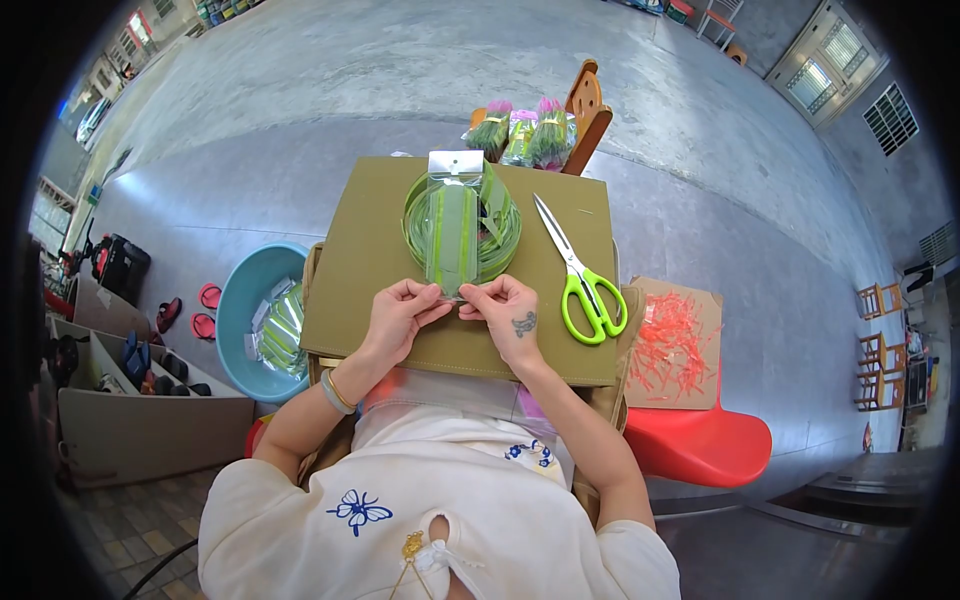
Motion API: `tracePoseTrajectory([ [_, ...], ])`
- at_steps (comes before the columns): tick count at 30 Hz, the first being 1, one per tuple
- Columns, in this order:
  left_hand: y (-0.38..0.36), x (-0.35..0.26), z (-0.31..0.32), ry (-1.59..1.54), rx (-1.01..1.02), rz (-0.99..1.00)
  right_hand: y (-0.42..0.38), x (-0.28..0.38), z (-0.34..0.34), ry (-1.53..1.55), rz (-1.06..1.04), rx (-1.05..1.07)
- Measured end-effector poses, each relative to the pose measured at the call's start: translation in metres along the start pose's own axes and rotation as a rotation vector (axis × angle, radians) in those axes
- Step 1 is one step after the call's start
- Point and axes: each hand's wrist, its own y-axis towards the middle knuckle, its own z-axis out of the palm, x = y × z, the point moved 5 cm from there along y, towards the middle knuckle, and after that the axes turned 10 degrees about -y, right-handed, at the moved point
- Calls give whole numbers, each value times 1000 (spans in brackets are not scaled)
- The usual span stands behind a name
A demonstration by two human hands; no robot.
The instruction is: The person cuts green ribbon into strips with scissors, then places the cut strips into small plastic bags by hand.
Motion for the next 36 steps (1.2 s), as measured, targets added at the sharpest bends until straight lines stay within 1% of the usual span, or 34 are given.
tracePoseTrajectory([
  [5, 1, 2, -1, -1, 1, 1, 2, 2, 0, 23, -27, -6],
  [8, 1, 2, 0, -1, -15, 3, 6, 2, 0, 54, -84, 53],
  [11, 1, 3, 2, 14, -4, 19, 7, -3, 0, -14, 34, 72],
  [14, 5, 5, -1, 58, 2, 46, 6, 4, 2, 11, -14, -84],
  [17, 6, 7, -6, 113, 7, 76, 10, 13, 3, 82, -39, -142],
  [20, 2, 4, -2, 120, 24, 119, 15, 9, 1, -2, -43, -109],
  [23, -9, -13, 13, 50, 45, 73, 15, 7, 0, -26, -129, -93],
  [26, -5, -20, 19, 419, 97, -60, 4, 21, 14, -62, -253, -26],
  [29, -6, -37, 17, 446, 292, -64, 4, 27, 15, -76, -182, -27],
  [31, -14, -64, 12, 395, 271, 60, 1, 43, 18, 1, -132, -32],
  [32, -10, -86, -7, 419, 202, 158, 1, 49, 15, 40, -108, -42],
  [33, -8, -111, -30, 442, 137, 252, 2, 53, 6, 12, -149, -66],
  [34, -12, -134, -46, 279, 14, 343, 3, 60, -5, -31, -225, -121],
  [35, -11, -153, -84, 273, -24, 427, 4, 67, -18, -74, -301, -177],
  [36, -11, -165, -130, 254, -123, 512, 5, 74, -31, -118, -377, -232],
])
